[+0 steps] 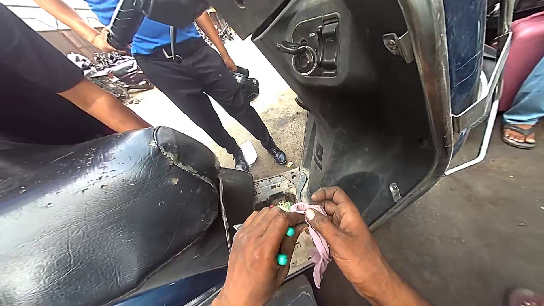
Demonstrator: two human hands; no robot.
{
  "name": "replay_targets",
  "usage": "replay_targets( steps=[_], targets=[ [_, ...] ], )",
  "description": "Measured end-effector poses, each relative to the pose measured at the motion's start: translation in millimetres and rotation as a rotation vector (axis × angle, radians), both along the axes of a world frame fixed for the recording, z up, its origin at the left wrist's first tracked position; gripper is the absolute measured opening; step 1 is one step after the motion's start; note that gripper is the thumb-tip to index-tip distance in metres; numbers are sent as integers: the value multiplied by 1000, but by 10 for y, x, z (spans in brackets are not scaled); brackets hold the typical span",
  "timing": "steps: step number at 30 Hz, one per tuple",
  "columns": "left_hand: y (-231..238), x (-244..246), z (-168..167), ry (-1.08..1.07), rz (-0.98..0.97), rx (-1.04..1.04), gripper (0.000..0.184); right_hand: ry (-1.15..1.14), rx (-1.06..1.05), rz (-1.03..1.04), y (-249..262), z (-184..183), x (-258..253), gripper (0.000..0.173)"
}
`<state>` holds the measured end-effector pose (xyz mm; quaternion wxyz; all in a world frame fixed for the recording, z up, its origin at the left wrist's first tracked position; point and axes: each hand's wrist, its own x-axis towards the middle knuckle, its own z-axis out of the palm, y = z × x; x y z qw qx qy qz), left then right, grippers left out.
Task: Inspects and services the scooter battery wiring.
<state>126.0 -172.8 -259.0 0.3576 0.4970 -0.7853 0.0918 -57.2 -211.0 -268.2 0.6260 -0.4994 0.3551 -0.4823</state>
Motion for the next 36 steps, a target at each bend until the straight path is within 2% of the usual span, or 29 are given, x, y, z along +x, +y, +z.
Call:
replay_targets(
  steps=[6, 11, 14, 22, 24, 26, 28, 31, 36],
  targets=[
    [-19, 125, 86, 47, -9, 47, 15, 28, -62, 13, -5, 21, 23, 23],
    [19, 183, 102, 192, -41, 94, 14, -8, -54, 21, -15, 61, 33, 26],
    [10, 145, 42, 197, -30, 118, 15, 10, -44, 41, -23, 28, 70, 22],
    [-35, 259, 39, 331, -28, 225, 13, 7, -53, 49, -31, 41, 71, 25],
    [-53, 326, 71, 498, -63, 283, 14, -69, -28, 32, -59, 67, 73, 25],
    [-23, 300, 83, 711, -180, 355, 18, -91, 13, 20, -76, 66, 84, 24],
    [16, 202, 35, 816, -224, 401, 18, -91, 50, 72, -45, 57, 115, 28],
    [11, 123, -16, 776, -142, 360, 15, -102, 118, 108, -29, 53, 175, 36],
    [8, 65, -28, 589, -40, 209, 15, -163, 200, 45, -31, 35, 231, 34]
  ],
)
